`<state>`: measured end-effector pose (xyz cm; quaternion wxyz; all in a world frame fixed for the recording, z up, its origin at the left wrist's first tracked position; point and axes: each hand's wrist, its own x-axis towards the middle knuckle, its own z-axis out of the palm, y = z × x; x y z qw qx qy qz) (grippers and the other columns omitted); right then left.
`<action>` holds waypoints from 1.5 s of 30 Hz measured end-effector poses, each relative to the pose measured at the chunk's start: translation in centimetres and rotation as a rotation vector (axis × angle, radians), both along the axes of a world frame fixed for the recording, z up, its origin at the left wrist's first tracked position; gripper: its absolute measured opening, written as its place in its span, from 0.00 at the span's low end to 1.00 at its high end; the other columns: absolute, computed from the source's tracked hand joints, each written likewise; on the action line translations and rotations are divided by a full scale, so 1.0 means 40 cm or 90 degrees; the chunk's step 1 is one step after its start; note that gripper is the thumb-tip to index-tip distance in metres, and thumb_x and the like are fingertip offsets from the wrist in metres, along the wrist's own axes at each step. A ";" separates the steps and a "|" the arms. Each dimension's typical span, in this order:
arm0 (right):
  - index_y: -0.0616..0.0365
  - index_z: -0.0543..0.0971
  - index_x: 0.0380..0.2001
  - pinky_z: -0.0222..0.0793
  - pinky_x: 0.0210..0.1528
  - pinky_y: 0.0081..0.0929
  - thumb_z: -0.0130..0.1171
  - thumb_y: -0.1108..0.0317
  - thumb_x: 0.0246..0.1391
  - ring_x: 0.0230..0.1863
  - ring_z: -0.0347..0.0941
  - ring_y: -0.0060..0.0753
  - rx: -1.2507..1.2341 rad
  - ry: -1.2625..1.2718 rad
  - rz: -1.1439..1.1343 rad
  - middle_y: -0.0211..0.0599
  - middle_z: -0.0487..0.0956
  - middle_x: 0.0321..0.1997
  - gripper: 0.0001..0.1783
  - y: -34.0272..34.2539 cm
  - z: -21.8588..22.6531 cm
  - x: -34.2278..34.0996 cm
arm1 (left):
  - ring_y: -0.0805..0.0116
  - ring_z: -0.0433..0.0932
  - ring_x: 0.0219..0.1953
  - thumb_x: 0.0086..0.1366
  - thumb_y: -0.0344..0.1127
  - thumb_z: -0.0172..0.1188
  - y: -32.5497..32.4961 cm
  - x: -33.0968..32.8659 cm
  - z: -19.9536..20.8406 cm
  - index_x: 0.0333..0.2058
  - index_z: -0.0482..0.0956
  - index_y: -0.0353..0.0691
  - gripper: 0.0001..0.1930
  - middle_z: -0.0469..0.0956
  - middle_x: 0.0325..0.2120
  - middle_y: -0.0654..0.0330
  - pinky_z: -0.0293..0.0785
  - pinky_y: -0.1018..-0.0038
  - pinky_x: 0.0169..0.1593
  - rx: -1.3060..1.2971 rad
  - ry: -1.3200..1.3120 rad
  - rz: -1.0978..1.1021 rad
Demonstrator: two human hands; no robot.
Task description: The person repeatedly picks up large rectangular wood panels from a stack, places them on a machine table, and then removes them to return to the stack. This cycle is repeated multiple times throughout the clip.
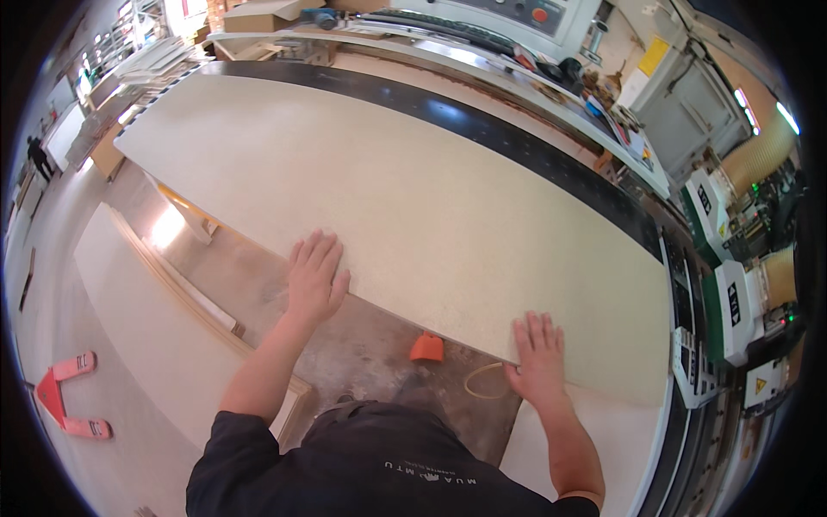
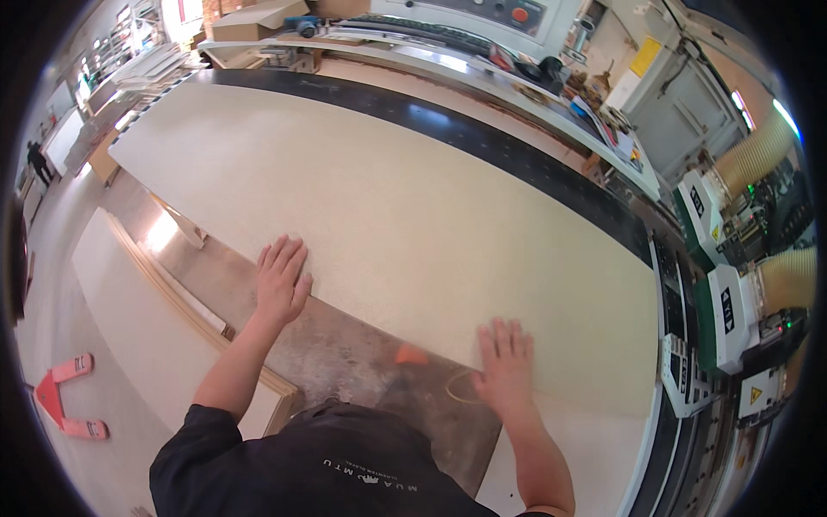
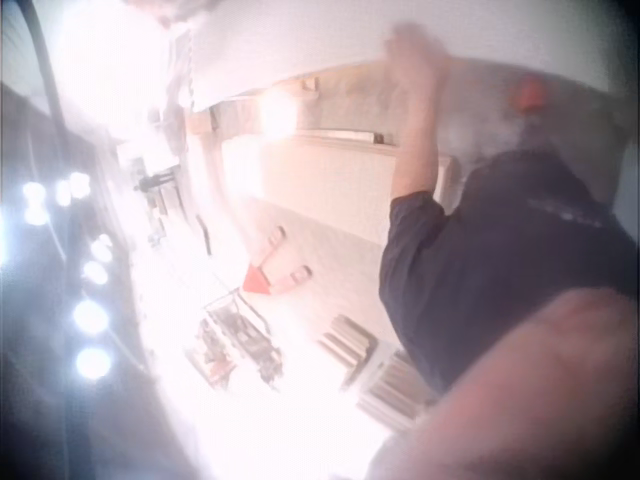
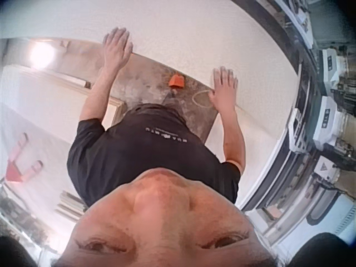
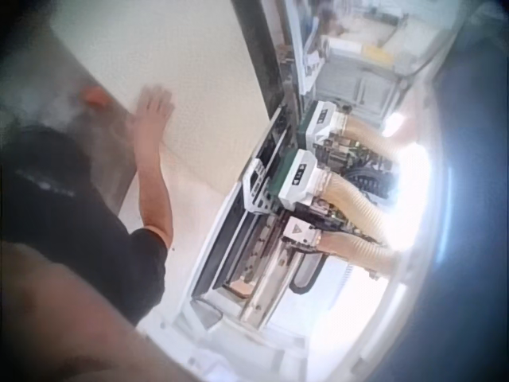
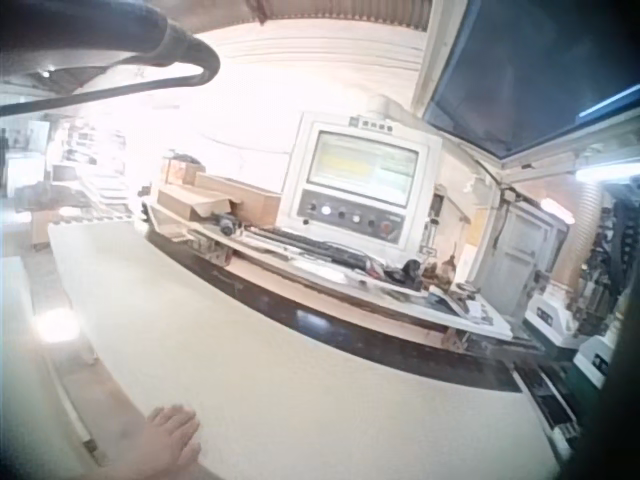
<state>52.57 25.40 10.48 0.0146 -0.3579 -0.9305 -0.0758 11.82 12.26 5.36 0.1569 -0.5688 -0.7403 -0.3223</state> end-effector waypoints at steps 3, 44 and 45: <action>0.51 0.66 0.66 0.49 0.68 0.70 0.69 0.61 0.42 0.71 0.55 0.66 0.014 -0.004 0.081 0.53 0.61 0.70 0.45 -0.069 -0.009 -0.148 | 0.44 0.64 0.66 0.61 0.34 0.53 -0.068 -0.024 -0.034 0.50 0.76 0.34 0.19 0.73 0.58 0.47 0.53 0.47 0.68 0.151 -0.013 0.016; 0.58 0.79 0.54 0.75 0.43 0.44 0.60 0.46 0.60 0.42 0.79 0.53 0.555 0.238 0.196 0.49 0.82 0.46 0.29 -0.130 0.784 -0.493 | 0.59 0.70 0.14 0.54 0.48 0.64 -0.078 -0.324 0.861 0.10 0.71 0.45 0.21 0.68 0.08 0.61 0.65 0.68 0.21 0.598 0.280 0.092; 0.58 0.79 0.53 0.75 0.41 0.44 0.59 0.45 0.61 0.41 0.80 0.53 0.566 0.245 0.215 0.49 0.82 0.45 0.29 -0.125 0.802 -0.532 | 0.58 0.72 0.15 0.56 0.49 0.62 -0.077 -0.322 0.883 0.11 0.74 0.44 0.21 0.70 0.09 0.60 0.67 0.68 0.22 0.531 0.266 0.102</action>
